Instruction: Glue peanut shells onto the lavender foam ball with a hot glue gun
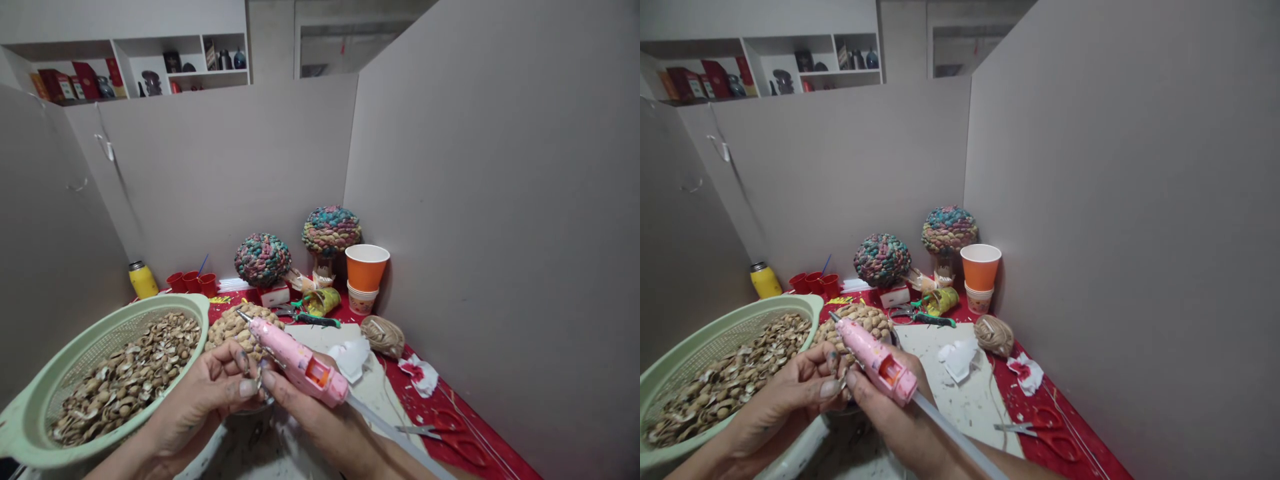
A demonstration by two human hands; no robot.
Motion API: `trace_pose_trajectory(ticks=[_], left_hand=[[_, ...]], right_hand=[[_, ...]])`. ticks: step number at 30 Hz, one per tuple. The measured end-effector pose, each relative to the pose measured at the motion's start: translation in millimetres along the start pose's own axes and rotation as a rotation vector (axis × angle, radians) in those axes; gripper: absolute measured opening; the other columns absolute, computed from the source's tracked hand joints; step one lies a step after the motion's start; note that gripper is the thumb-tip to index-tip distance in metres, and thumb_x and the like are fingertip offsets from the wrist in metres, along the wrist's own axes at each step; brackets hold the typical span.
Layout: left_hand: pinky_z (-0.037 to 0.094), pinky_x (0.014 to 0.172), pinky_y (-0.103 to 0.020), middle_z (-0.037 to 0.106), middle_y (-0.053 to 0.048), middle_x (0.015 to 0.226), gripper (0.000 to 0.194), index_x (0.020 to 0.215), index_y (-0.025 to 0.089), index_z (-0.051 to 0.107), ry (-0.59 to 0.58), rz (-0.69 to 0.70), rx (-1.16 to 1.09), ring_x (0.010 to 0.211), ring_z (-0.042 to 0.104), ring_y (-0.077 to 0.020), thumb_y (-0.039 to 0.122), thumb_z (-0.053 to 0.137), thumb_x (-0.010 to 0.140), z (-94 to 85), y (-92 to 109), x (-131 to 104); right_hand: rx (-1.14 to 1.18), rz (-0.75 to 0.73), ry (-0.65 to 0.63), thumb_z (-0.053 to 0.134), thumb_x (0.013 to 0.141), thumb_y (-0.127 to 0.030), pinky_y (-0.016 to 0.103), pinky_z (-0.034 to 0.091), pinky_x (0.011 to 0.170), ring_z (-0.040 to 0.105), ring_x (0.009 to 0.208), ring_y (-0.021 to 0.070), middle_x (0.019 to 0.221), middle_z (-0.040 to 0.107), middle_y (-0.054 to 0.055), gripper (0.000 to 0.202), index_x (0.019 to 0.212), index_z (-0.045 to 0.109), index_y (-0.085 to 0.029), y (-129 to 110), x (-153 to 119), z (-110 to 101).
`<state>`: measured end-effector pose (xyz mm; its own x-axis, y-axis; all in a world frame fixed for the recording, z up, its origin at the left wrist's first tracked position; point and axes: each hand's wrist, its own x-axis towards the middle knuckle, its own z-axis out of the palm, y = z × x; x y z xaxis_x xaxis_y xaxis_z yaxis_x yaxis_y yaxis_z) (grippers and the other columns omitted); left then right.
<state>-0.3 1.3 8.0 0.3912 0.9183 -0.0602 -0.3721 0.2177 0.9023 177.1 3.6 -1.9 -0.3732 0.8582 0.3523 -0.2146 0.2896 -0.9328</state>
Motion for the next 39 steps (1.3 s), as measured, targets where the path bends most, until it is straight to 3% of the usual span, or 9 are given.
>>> trace_pose_trajectory(ticks=[8, 19, 24, 28, 31, 34, 39], left_hand=[[0.051, 0.065, -0.023, 0.062, -0.002, 0.077, 0.022, 0.083, 0.014, 0.064, 0.034, -0.028, -0.003, 0.068, 0.056, -0.0106, 0.018, 0.081, 0.071, -3.9, -1, 1], [0.052, 0.066, -0.022, 0.063, -0.002, 0.08, 0.026, 0.086, 0.017, 0.059, -0.032, -0.02, -0.052, 0.072, 0.06, -0.0117, 0.012, 0.08, 0.071, -3.3, -1, 3], [0.052, 0.066, -0.021, 0.062, 0.0, 0.077, 0.021, 0.088, 0.016, 0.061, -0.059, 0.037, -0.082, 0.067, 0.059, -0.0094, 0.008, 0.076, 0.074, -4.0, 5, 2], [0.053, 0.069, -0.022, 0.064, -0.002, 0.085, 0.027, 0.097, 0.016, 0.063, 0.007, 0.057, -0.083, 0.073, 0.061, -0.0102, 0.006, 0.075, 0.075, -8.0, 13, -3], [0.052, 0.069, -0.02, 0.064, -0.002, 0.086, 0.023, 0.091, 0.016, 0.062, 0.059, 0.075, -0.052, 0.073, 0.06, -0.0095, 0.006, 0.075, 0.075, -16.0, 16, -5], [0.05, 0.07, -0.021, 0.061, 0.001, 0.081, 0.021, 0.089, 0.018, 0.06, 0.099, 0.12, -0.02, 0.072, 0.058, -0.0091, 0.007, 0.074, 0.076, -24.7, 16, -7], [0.047, 0.073, -0.022, 0.061, 0.001, 0.082, 0.024, 0.095, 0.019, 0.059, 0.132, 0.18, 0.025, 0.074, 0.057, -0.0098, 0.011, 0.073, 0.078, -30.8, 12, -9]], right_hand=[[0.105, -0.009, -0.021, 0.067, 0.087, -0.032, 0.028, 0.05, 0.072, 0.059, 0.079, 0.0176, 0.084, 0.065, 0.002, 0.018, 0.097, 0.068, -0.016, -2, 3, 4], [0.044, -0.037, 0.005, 0.066, 0.087, -0.033, 0.031, 0.051, 0.073, 0.056, 0.075, 0.0178, 0.078, 0.058, 0.001, 0.017, 0.086, 0.065, -0.016, -2, 1, 3], [0.064, -0.053, -0.024, 0.065, 0.089, -0.037, 0.033, 0.052, 0.078, 0.061, 0.084, 0.0203, 0.088, 0.067, 0.004, 0.022, 0.1, 0.07, -0.019, -6, -1, 1], [0.03, -0.049, -0.018, 0.064, 0.09, -0.036, 0.037, 0.05, 0.091, 0.063, 0.1, 0.0244, 0.105, 0.07, 0.007, 0.029, 0.115, 0.068, -0.021, -15, 0, -3], [-0.032, -0.042, -0.021, 0.06, 0.092, -0.037, 0.04, 0.048, 0.098, 0.061, 0.11, 0.026, 0.115, 0.068, 0.009, 0.036, 0.125, 0.063, -0.022, -23, 4, -6], [-0.159, -0.057, -0.044, 0.059, 0.092, -0.038, 0.038, 0.052, 0.092, 0.064, 0.103, 0.0257, 0.109, 0.07, 0.007, 0.037, 0.126, 0.063, -0.024, -27, 9, -7], [-0.342, -0.082, -0.035, 0.064, 0.086, -0.043, 0.039, 0.054, 0.082, 0.066, 0.087, 0.0281, 0.082, 0.071, 0.006, 0.026, 0.1, 0.074, -0.024, -17, 4, -11]])
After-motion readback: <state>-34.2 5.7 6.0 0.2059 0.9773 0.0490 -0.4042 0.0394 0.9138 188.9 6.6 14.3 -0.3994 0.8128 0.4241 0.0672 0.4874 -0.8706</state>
